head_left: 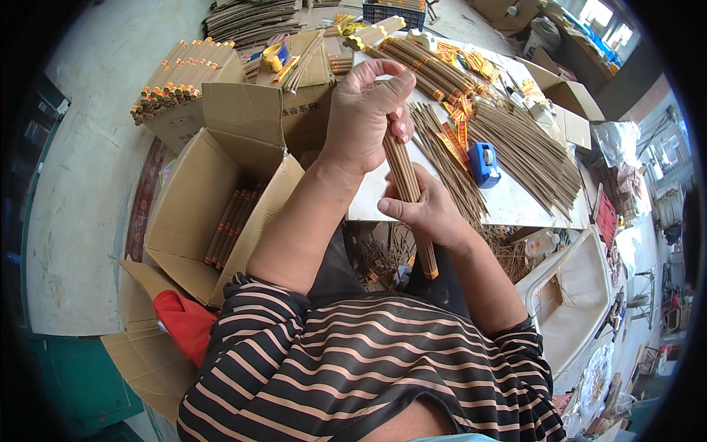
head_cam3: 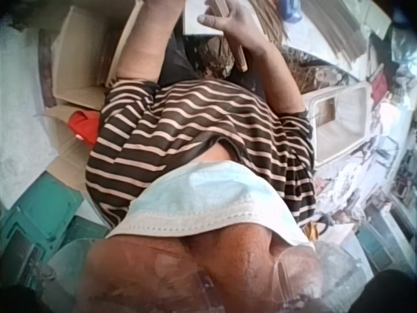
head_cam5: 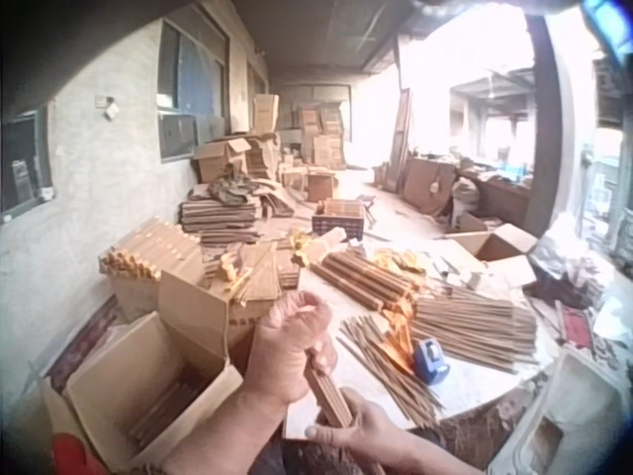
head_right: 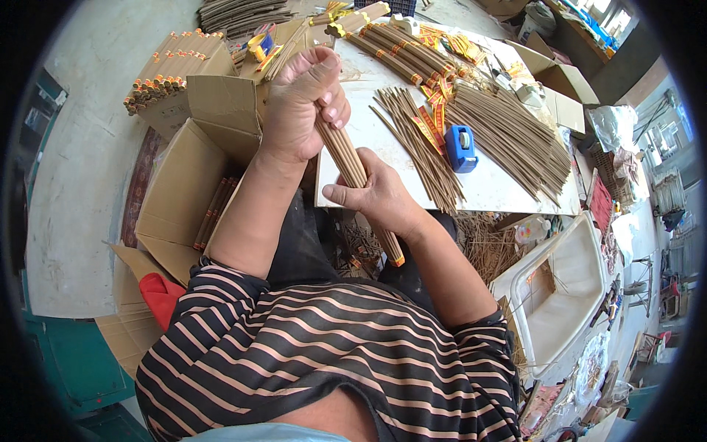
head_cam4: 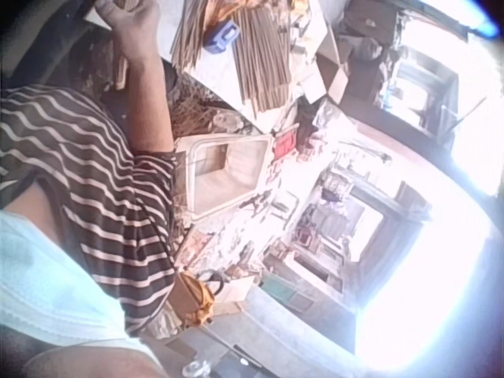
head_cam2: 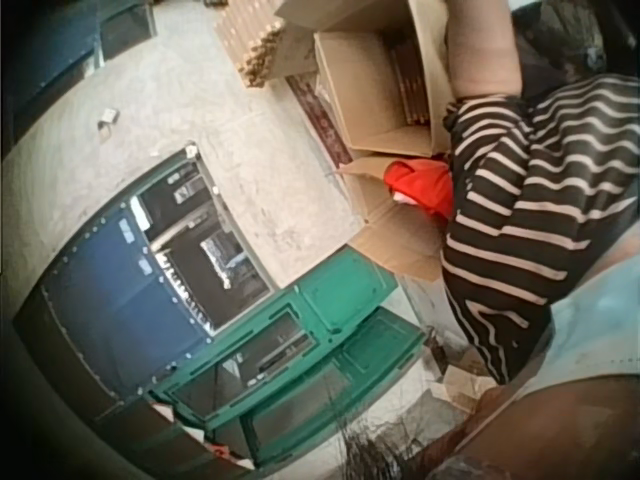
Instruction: The person gathers thin wooden sticks from a table, aligns them into bundles, and secures each bundle with a rubber band and a small paper label. The person places the finished bundles into a cardboard box.
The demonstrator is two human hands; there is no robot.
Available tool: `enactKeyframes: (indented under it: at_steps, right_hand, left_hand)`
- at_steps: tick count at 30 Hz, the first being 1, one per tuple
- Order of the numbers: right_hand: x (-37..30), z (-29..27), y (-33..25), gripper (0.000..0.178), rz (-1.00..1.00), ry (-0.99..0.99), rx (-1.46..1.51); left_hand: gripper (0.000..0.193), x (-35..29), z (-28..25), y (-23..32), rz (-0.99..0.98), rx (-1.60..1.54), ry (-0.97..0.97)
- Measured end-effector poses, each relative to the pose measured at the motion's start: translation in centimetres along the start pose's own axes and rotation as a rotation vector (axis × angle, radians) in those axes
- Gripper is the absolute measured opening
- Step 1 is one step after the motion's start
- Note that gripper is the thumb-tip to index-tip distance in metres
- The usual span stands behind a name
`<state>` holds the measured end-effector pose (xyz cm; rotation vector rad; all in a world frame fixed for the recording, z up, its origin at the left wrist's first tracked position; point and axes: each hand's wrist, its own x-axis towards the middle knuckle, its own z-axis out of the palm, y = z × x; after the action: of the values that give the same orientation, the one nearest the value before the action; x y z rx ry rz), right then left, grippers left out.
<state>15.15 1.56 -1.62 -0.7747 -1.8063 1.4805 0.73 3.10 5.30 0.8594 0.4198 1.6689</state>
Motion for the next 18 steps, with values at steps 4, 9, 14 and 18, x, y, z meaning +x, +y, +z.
enactKeyframes:
  at_steps: [4, 9, 14, 18]
  right_hand:
    - [-0.4, 0.0, -1.3, 0.025, 0.21, -0.15, 0.192]
    - [-1.0, 1.1, -1.7, 0.02, 0.278, -0.049, 0.086]
    - [-1.0, 1.1, -1.3, 0.021, 0.284, -0.025, 0.021]
    - [0.3, 0.4, -2.7, 0.024, 0.047, -0.024, -0.08]
  left_hand:
    - [0.018, -0.7, 0.7, 0.4, 0.017, 0.079, -0.117]
    - [0.019, -0.6, 0.1, 0.7, -0.043, 0.028, -0.129]
    - [0.022, -0.9, 0.7, 1.0, -0.012, 0.09, -0.024]
    - [0.023, -1.2, 3.7, 3.0, 0.199, 0.252, -0.151]
